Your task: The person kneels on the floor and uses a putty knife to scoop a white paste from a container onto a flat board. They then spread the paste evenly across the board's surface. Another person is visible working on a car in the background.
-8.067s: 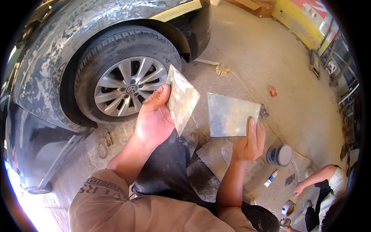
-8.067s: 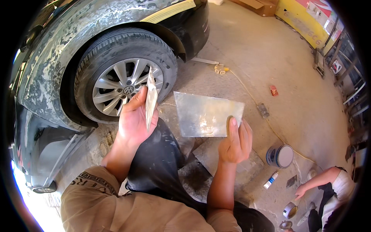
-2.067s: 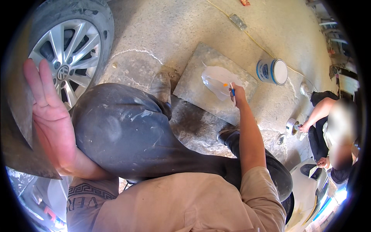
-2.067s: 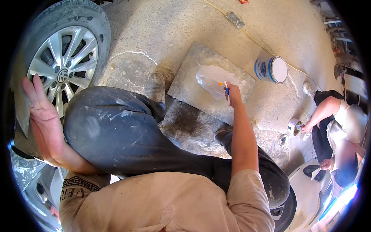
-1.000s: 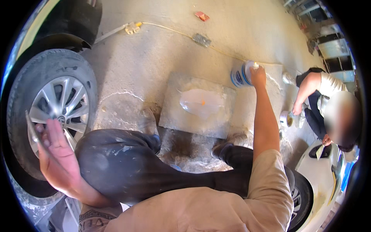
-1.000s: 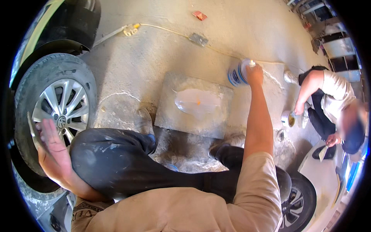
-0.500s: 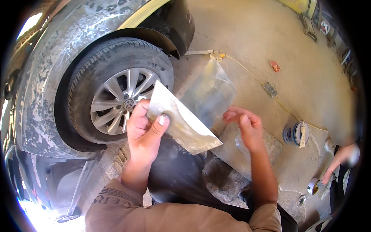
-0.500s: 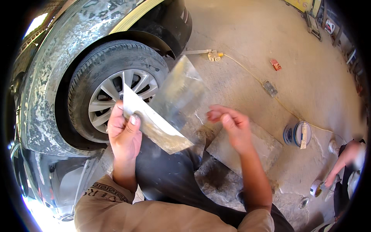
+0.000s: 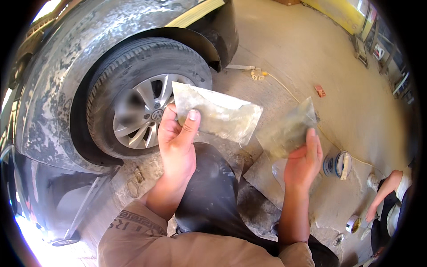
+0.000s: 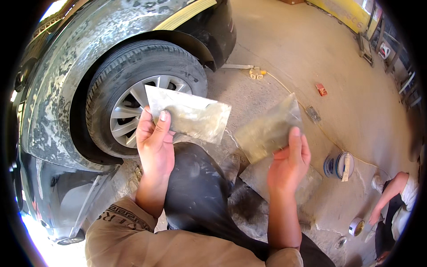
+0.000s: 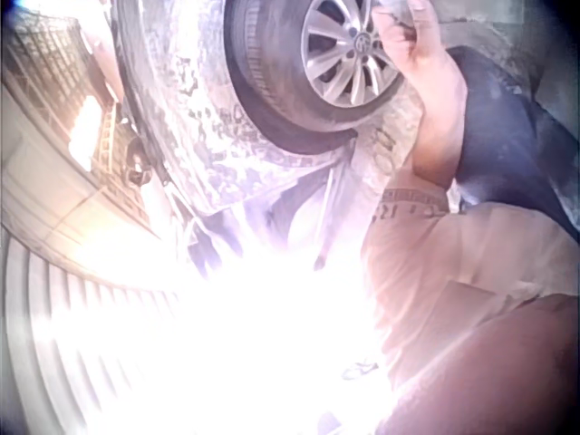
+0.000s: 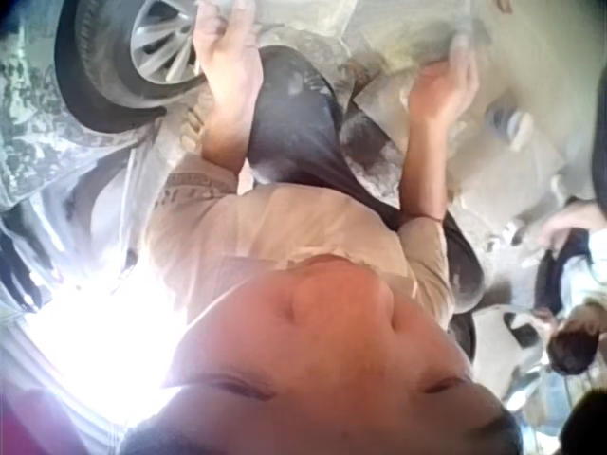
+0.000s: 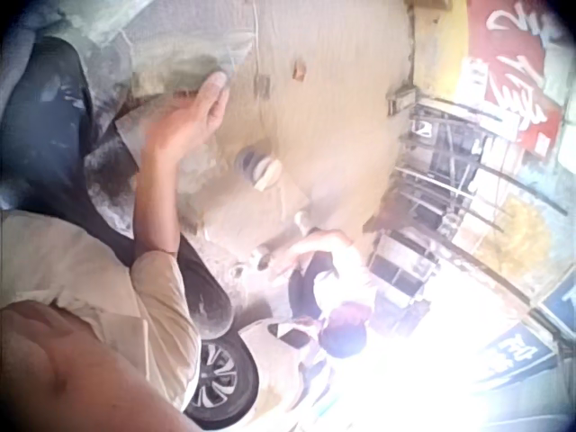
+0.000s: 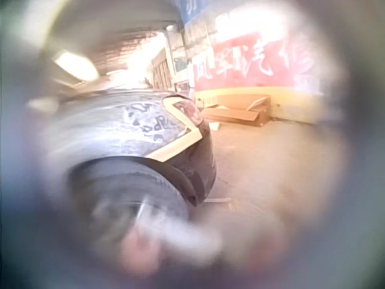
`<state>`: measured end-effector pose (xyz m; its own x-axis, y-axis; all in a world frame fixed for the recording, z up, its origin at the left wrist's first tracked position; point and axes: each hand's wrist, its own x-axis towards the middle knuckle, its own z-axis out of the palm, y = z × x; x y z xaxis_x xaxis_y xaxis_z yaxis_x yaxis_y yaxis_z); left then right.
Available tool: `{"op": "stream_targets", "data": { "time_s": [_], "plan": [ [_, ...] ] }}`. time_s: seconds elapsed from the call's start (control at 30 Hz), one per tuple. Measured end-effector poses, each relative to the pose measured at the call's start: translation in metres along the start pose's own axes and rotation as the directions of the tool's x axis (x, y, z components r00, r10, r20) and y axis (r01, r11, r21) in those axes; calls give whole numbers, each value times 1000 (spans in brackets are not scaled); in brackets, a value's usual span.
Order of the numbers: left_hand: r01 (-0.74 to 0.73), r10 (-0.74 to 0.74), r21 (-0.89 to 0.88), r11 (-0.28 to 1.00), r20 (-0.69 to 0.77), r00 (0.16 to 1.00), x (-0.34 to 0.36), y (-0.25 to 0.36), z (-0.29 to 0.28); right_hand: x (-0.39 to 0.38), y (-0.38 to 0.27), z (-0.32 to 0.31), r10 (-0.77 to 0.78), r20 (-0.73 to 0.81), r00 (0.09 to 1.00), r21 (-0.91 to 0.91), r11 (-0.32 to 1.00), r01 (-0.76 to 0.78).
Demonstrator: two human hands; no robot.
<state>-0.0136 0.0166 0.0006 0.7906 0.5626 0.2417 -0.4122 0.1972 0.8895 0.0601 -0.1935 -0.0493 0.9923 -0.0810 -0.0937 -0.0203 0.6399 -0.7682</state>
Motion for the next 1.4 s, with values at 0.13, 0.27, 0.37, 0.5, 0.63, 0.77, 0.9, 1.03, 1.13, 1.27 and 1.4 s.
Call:
{"op": "stream_targets", "data": {
  "time_s": [0.13, 0.27, 0.37, 0.5, 0.63, 0.77, 0.9, 1.03, 1.13, 1.27, 1.4],
  "plan": [
    [-33, 32, 43, 999, 14, 999, -5, 1, -5, -29, -2, -1, -117, 144, 983, -180, 973, 142],
    [-113, 108, 62, 992, 78, 991, -16, 2, -2, -46, 6, 11, -118, 215, 970, -294, 939, 180],
    [-184, 171, 89, 979, 143, 975, -27, 5, 4, -49, 7, 17, -119, 204, 972, -308, 934, 179],
    [-260, 151, 331, 907, 321, 935, -39, 5, 5, -54, 1, 17, -214, 199, 956, -327, 905, 271],
    [-597, 98, 550, 583, 682, 725, -41, 16, 15, -44, -16, 3, -314, 118, 942, -229, 915, 333],
    [-747, -246, 546, 379, 838, 488, -39, 13, 12, -14, -57, 9, -363, -151, 919, 43, 927, 373],
    [-490, -249, 744, 454, 634, 732, -10, 17, -16, 50, -76, -98, -375, -21, 927, 74, 924, 376],
    [-224, -319, 714, 663, 541, 778, 42, -15, -19, 81, -55, -232, -232, -244, 942, -172, 966, 193],
    [-22, -410, 614, 789, 552, 726, 71, -74, -35, 66, -13, -318, -77, -334, 940, -324, 945, -38],
    [332, -602, 521, 786, 523, 604, 73, -158, -31, 10, 58, -402, 67, -548, 834, -427, 835, -347],
    [648, -779, 441, 621, 443, 444, 54, -263, -51, -77, 136, -435, 124, -758, 640, -310, 795, -521]
  ]
}}
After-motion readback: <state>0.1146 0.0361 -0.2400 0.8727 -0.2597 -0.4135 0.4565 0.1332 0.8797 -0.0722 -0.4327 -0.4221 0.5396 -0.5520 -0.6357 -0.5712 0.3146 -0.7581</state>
